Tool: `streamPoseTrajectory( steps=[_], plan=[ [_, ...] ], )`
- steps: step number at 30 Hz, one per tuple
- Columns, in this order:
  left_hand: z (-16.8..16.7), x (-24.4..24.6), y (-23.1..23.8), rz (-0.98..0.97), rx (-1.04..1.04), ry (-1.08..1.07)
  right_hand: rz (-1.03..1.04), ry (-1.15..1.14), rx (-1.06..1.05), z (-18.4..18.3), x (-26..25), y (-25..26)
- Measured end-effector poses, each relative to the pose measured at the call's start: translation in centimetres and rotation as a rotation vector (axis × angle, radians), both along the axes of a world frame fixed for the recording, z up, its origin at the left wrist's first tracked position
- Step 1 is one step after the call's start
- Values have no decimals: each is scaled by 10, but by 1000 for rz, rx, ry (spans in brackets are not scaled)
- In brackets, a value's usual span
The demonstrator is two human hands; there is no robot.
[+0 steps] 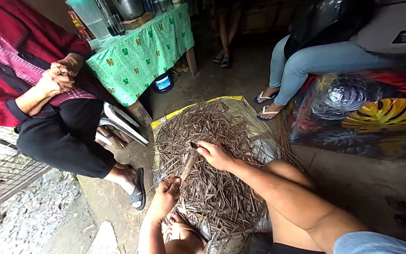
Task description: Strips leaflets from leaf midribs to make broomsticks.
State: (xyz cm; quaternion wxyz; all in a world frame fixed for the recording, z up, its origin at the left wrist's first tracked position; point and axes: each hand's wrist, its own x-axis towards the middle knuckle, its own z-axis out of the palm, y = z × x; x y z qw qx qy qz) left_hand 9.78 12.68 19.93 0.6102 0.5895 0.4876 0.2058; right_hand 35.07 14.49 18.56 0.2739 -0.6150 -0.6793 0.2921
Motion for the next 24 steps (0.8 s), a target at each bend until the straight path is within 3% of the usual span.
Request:
streamPoseTrajectory(
  steps=[14,17,21,24],
  plan=[
    [-4,-15,-7,-68,27,40,-577,593,-14,-5,71,34],
    [-6,-13,-4,-40,81,114,-563,816,-105,13,67,32],
    [-6,1,4,-58,110,150,-286,899,-434,12,30,9],
    [-2,16,4,-82,81,157,-171,964,-556,6,10,6]
  ],
)
